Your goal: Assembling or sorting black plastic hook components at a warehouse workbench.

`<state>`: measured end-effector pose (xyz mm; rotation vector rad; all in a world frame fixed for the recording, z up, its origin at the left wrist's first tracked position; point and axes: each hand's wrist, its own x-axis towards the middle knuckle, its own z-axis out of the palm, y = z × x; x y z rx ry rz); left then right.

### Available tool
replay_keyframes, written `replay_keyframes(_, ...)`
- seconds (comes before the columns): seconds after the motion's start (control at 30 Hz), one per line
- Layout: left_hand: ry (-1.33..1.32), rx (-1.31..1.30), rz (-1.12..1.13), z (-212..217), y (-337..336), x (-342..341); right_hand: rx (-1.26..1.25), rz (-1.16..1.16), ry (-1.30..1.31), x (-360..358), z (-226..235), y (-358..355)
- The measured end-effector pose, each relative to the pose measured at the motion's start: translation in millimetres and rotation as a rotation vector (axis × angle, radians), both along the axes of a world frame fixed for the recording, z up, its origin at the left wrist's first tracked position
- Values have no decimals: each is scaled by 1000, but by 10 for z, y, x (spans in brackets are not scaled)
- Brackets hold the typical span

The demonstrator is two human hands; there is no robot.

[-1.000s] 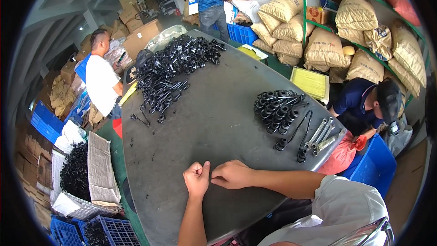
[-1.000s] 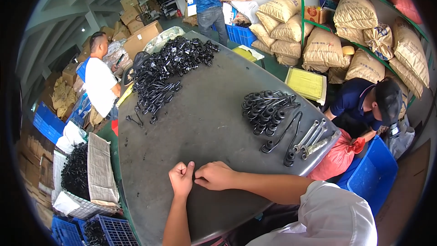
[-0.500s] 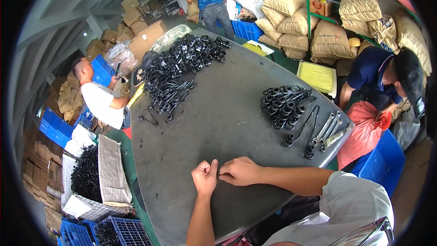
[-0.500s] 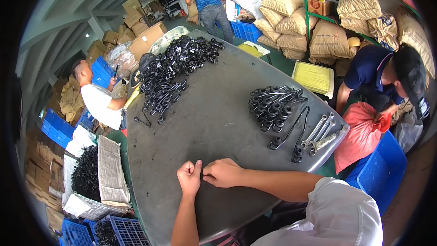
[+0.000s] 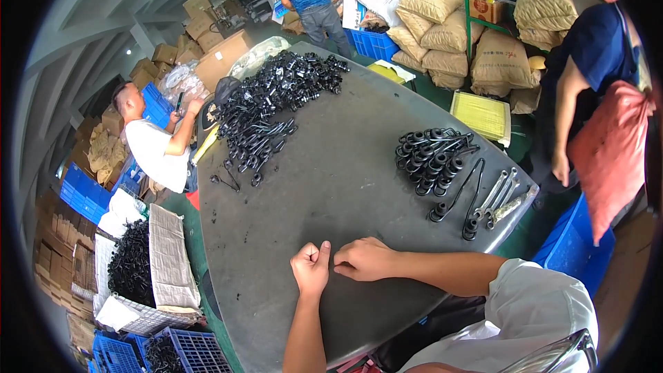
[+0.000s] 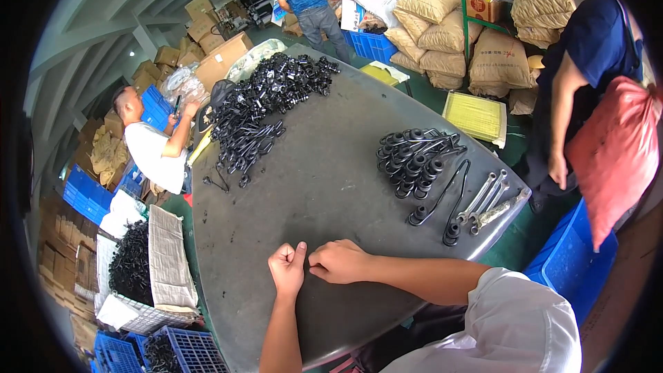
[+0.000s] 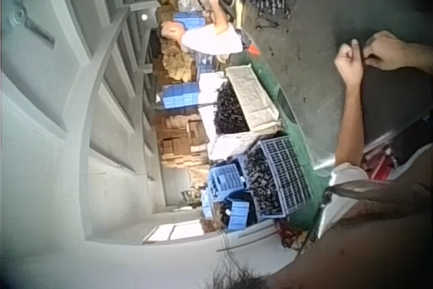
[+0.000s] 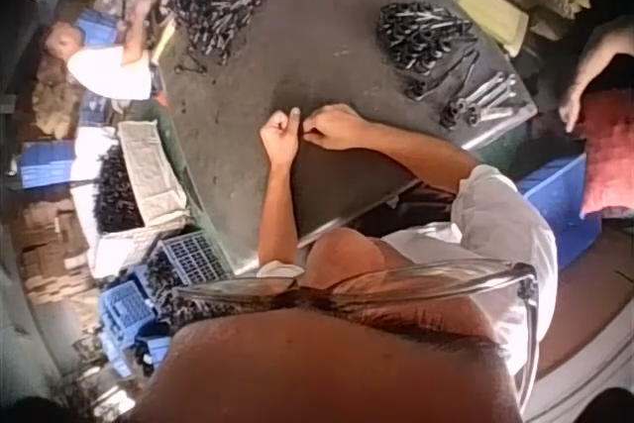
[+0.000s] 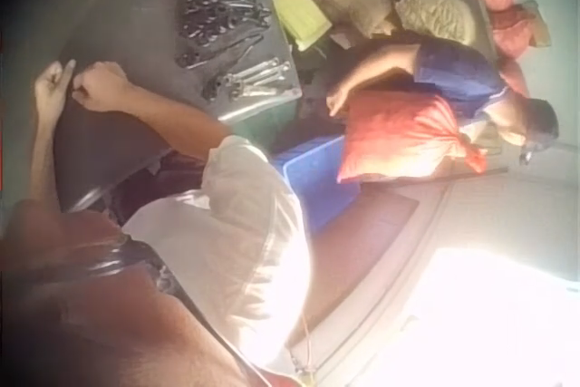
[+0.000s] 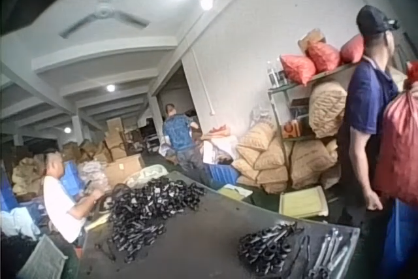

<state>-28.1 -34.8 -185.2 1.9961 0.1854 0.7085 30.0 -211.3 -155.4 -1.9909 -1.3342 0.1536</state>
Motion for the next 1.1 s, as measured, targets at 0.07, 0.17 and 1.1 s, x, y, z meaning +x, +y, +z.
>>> replay_keyframes(0.07,-10,7,-2,0,3,1,45,-13,35,7,4,3)
replay_keyframes(0.17,-4,12,2,6,16,-8,36,-7,34,4,26,10)
replay_keyframes(1.1,-3,28,8,-6,1,7,102,-86,-70,18,74,-15)
